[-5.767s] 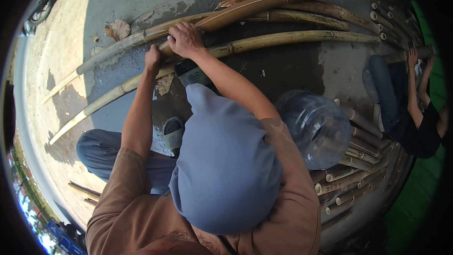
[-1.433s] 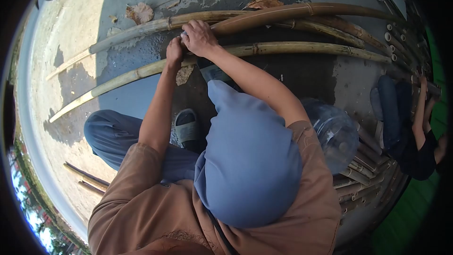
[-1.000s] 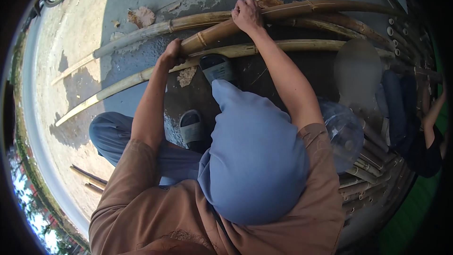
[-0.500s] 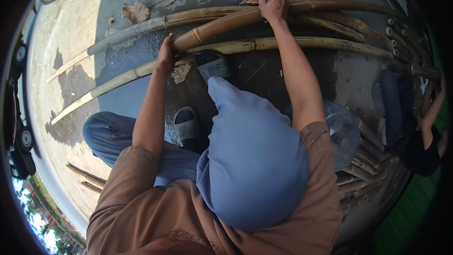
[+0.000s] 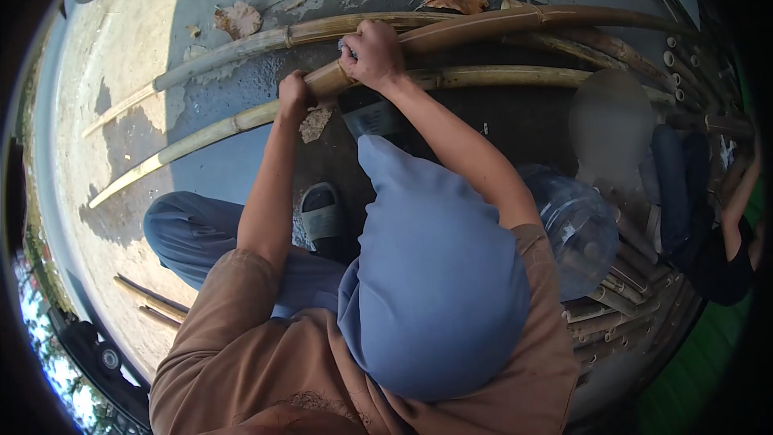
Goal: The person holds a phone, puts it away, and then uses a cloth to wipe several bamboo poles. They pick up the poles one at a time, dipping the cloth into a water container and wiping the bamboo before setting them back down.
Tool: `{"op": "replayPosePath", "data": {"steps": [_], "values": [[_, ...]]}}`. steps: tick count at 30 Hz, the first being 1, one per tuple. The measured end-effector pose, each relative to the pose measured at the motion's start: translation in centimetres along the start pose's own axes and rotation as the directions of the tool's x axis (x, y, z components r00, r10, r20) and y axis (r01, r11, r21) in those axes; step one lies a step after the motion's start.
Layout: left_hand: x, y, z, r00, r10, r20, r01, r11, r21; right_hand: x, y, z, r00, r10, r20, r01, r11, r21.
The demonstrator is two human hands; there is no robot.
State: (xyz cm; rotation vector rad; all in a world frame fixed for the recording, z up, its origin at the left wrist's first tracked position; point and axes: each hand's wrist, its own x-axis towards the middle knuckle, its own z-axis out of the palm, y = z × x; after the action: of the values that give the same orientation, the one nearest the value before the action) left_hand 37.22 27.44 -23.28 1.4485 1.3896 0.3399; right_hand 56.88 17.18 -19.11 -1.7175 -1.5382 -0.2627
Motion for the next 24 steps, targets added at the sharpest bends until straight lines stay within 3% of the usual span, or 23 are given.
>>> {"op": "replayPosePath", "data": {"steps": [2, 5, 6, 8, 9, 11, 13, 15, 16, 17, 20, 22, 23, 24], "values": [[1.5, 0.9, -0.9, 0.939, -0.293, 0.180, 0.329, 0.917, -0.227, 0.1, 7.9, -3.4, 0.989, 0.078, -0.122, -0.091, 0.990, -0.109], [-0.1, 1.3, -2.1, 0.937, -0.128, 0.324, 0.289, 0.805, -0.518, -0.3, 18.8, -10.0, 0.953, 0.203, -0.227, -0.282, 0.867, -0.410], [-1.2, 1.0, -1.9, 0.942, -0.043, 0.332, 0.231, 0.801, -0.552, -0.2, 20.3, -11.8, 0.926, 0.256, -0.278, -0.366, 0.787, -0.496], [-3.3, 1.0, -1.8, 0.937, 0.136, 0.323, 0.104, 0.771, -0.628, -0.3, 19.5, -12.3, 0.917, 0.284, -0.279, -0.392, 0.766, -0.510], [-3.2, 0.3, -1.3, 0.954, 0.136, 0.268, 0.078, 0.748, -0.659, -0.3, 19.1, -11.9, 0.912, 0.296, -0.283, -0.405, 0.756, -0.514], [-2.9, -0.7, -1.3, 0.961, 0.134, 0.241, 0.059, 0.755, -0.653, -0.9, 14.3, -7.2, 0.951, 0.140, -0.275, -0.240, 0.895, -0.376], [-3.1, -0.2, -0.8, 0.971, 0.121, 0.206, 0.045, 0.753, -0.657, -0.4, 5.4, -2.8, 0.975, 0.134, -0.178, -0.167, 0.968, -0.188], [-3.0, -0.4, -0.9, 0.983, -0.007, 0.181, 0.117, 0.789, -0.603, 0.2, -1.9, 0.9, 0.990, 0.139, -0.028, -0.139, 0.990, -0.021], [-2.6, -0.6, -1.0, 0.985, -0.056, 0.163, 0.140, 0.812, -0.567, 0.3, -3.7, 2.1, 0.987, 0.135, 0.082, -0.140, 0.989, 0.058], [-3.0, 0.0, -1.3, 0.980, -0.144, 0.135, 0.193, 0.834, -0.516, 0.2, -4.1, 3.0, 0.991, 0.099, 0.095, -0.107, 0.991, 0.083], [-2.2, -0.6, -3.2, 0.947, -0.280, 0.158, 0.322, 0.823, -0.468, 0.4, 0.0, -0.3, 0.976, 0.147, 0.163, -0.149, 0.989, -0.001], [-1.9, -0.5, -4.0, 0.933, -0.309, 0.186, 0.361, 0.793, -0.491, 0.1, 7.5, -3.2, 0.970, 0.239, 0.042, -0.232, 0.965, -0.124], [-0.6, -1.8, -3.8, 0.951, -0.248, 0.186, 0.310, 0.794, -0.523, 0.3, 11.6, -5.5, 0.961, 0.273, -0.046, -0.275, 0.925, -0.260], [-0.4, -1.9, -3.6, 0.946, -0.269, 0.180, 0.324, 0.795, -0.512, 0.3, 16.3, -7.9, 0.916, 0.400, -0.015, -0.378, 0.852, -0.361]]}}
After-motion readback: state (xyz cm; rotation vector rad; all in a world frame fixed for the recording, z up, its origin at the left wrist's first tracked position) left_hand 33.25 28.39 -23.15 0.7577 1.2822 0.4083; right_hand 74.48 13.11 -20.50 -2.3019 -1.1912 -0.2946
